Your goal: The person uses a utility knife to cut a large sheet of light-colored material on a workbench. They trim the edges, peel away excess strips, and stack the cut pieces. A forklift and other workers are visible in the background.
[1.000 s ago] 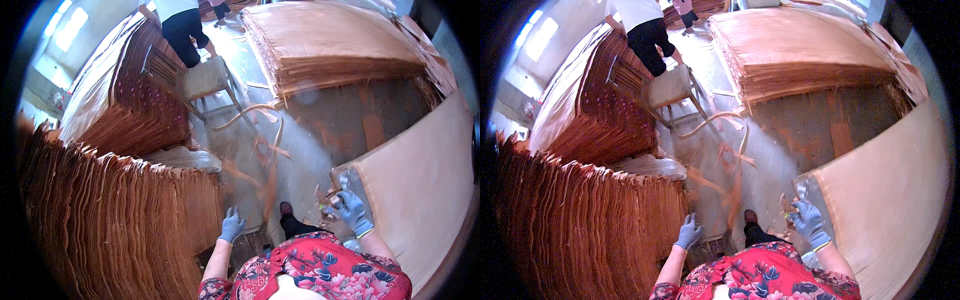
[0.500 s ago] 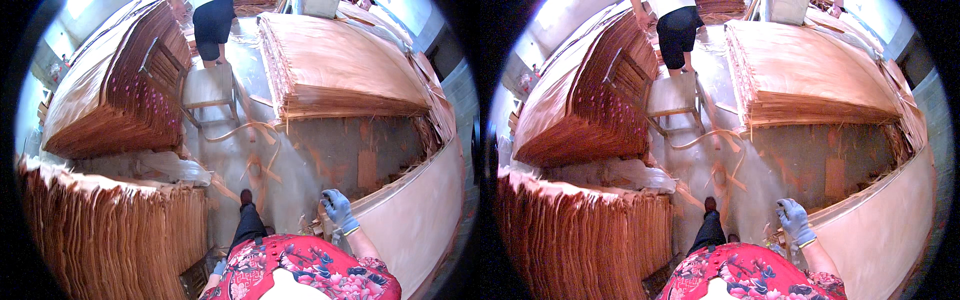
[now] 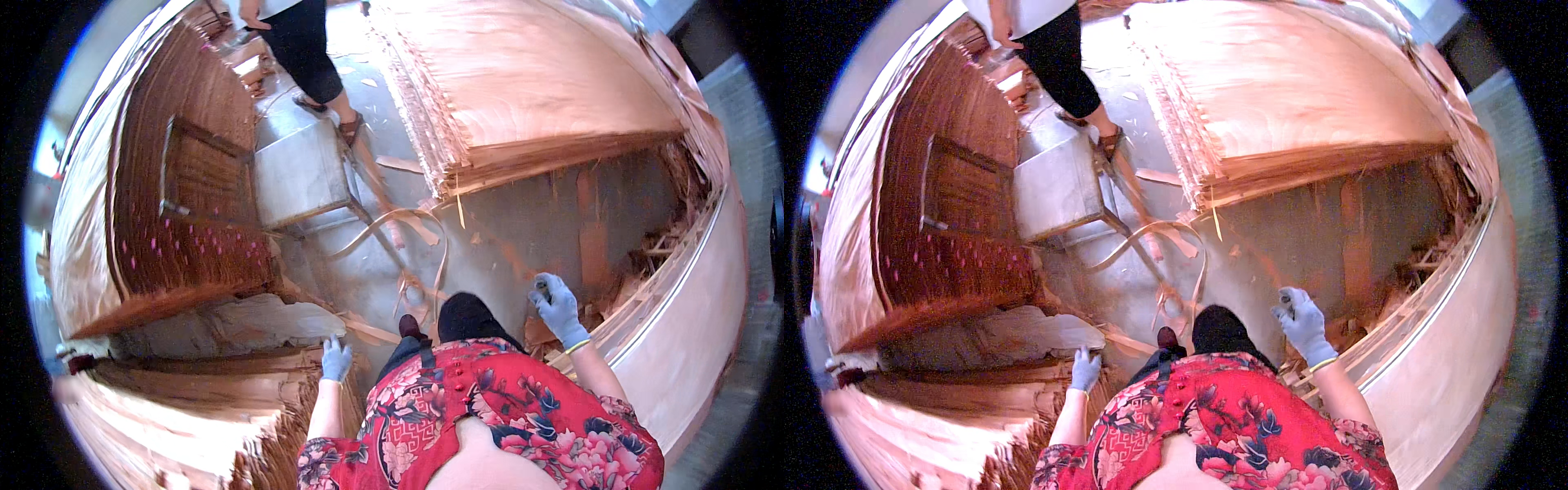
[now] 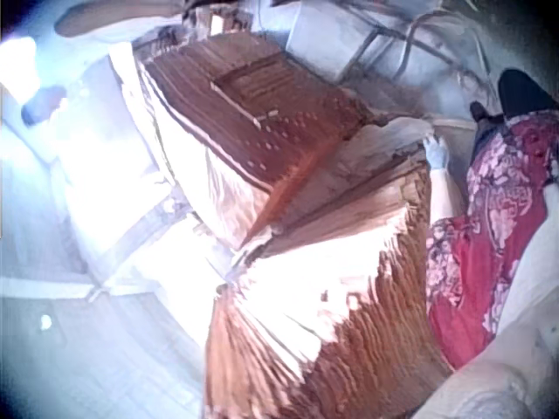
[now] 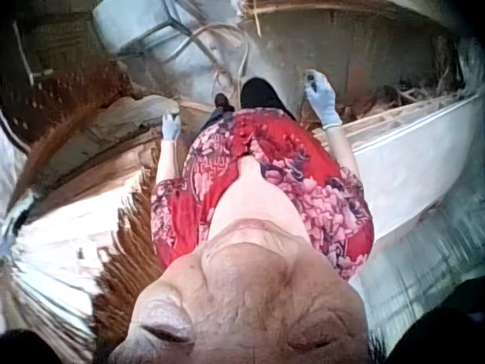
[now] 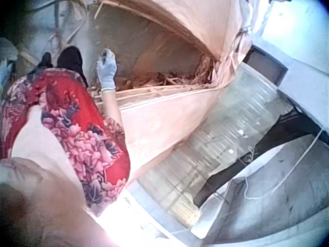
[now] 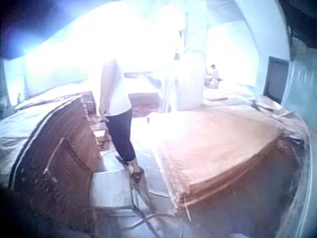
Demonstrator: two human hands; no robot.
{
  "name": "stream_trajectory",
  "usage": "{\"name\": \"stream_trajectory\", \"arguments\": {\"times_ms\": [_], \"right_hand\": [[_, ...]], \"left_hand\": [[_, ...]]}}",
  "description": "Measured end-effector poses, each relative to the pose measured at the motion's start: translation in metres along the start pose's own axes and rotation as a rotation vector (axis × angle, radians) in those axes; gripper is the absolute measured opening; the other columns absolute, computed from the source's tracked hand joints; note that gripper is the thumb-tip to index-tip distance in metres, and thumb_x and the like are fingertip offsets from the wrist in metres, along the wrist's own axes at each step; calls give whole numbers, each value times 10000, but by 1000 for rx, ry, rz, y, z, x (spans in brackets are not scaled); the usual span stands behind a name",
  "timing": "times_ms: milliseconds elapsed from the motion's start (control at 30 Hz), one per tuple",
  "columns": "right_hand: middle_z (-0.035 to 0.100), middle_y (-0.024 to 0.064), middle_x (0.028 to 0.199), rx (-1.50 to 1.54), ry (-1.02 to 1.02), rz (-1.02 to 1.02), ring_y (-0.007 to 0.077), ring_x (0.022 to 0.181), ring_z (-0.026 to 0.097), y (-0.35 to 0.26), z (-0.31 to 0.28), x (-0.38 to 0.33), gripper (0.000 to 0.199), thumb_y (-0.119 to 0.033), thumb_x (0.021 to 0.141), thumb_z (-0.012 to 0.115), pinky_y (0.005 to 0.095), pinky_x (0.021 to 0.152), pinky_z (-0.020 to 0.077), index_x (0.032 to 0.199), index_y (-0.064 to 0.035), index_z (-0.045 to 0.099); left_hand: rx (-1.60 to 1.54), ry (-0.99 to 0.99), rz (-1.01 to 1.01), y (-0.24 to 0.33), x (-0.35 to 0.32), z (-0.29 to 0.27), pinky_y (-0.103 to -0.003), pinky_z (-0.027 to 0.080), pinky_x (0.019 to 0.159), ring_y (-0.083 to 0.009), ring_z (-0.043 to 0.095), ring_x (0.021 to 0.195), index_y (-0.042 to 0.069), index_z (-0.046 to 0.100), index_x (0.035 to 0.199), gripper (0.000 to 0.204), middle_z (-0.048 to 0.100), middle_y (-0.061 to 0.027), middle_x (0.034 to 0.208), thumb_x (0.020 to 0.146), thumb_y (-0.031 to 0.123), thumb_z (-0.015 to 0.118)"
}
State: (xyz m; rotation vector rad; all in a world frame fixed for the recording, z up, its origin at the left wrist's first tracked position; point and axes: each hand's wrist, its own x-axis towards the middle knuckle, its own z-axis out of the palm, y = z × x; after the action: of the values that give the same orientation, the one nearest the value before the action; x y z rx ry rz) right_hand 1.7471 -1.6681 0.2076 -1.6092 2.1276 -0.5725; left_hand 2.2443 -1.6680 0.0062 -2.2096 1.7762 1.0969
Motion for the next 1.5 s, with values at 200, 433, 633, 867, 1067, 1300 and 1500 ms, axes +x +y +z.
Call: {"name": "stream_trajectory", "arguments": {"times_ms": [200,433,633,867,1067,1300,1500], "right_hand": [[565,109,900,92,38,115,249,793,577,29,30,126,282,-169,743,631,335,689,463,984,-63,530],[489,179,1062,62,138,68,313,973,497,37,108,376,512,-247,719,679,374,827,419,1114,-13,453],[424,184,1153,-188,0,202,333,1024,477,34,144,522,741,-416,656,704,405,844,414,1193,-27,374],[414,188,1144,-435,-137,253,349,1001,485,66,184,577,828,-511,610,692,437,804,426,1205,-55,342],[403,215,1169,-449,-230,230,358,1018,473,73,190,590,853,-494,612,700,419,827,422,1231,-34,335],[535,197,987,-508,-357,71,354,883,555,65,184,599,507,-390,669,622,456,730,452,1015,-40,501],[620,187,873,-410,-561,98,340,812,602,55,150,612,262,-252,697,503,429,702,473,819,-60,633]], "left_hand": [[3,11,49,53,97,-32,-397,320,980,-423,344,1190,-22,283,1318,663,315,-321,1295,828,381,481],[-157,-176,-58,111,121,-13,-387,289,1003,-408,312,1217,-39,275,1312,657,321,-306,1298,822,338,497],[-272,-171,-223,148,95,10,-401,328,959,-412,360,1167,-54,259,1309,651,346,-310,1260,819,297,505],[-299,-242,-353,192,136,2,-373,320,969,-393,377,1168,-68,253,1312,646,341,-302,1284,821,250,527],[-511,-67,-401,175,132,16,-346,330,956,-338,403,1152,-55,271,1309,591,379,-250,1272,817,159,518],[-368,3,-438,236,127,32,-383,352,921,-379,430,1110,-104,279,1279,604,443,-293,1186,812,181,533],[-318,5,-280,297,133,40,-400,364,907,-398,454,1073,-107,347,1223,539,427,-307,1191,825,215,514]]}}
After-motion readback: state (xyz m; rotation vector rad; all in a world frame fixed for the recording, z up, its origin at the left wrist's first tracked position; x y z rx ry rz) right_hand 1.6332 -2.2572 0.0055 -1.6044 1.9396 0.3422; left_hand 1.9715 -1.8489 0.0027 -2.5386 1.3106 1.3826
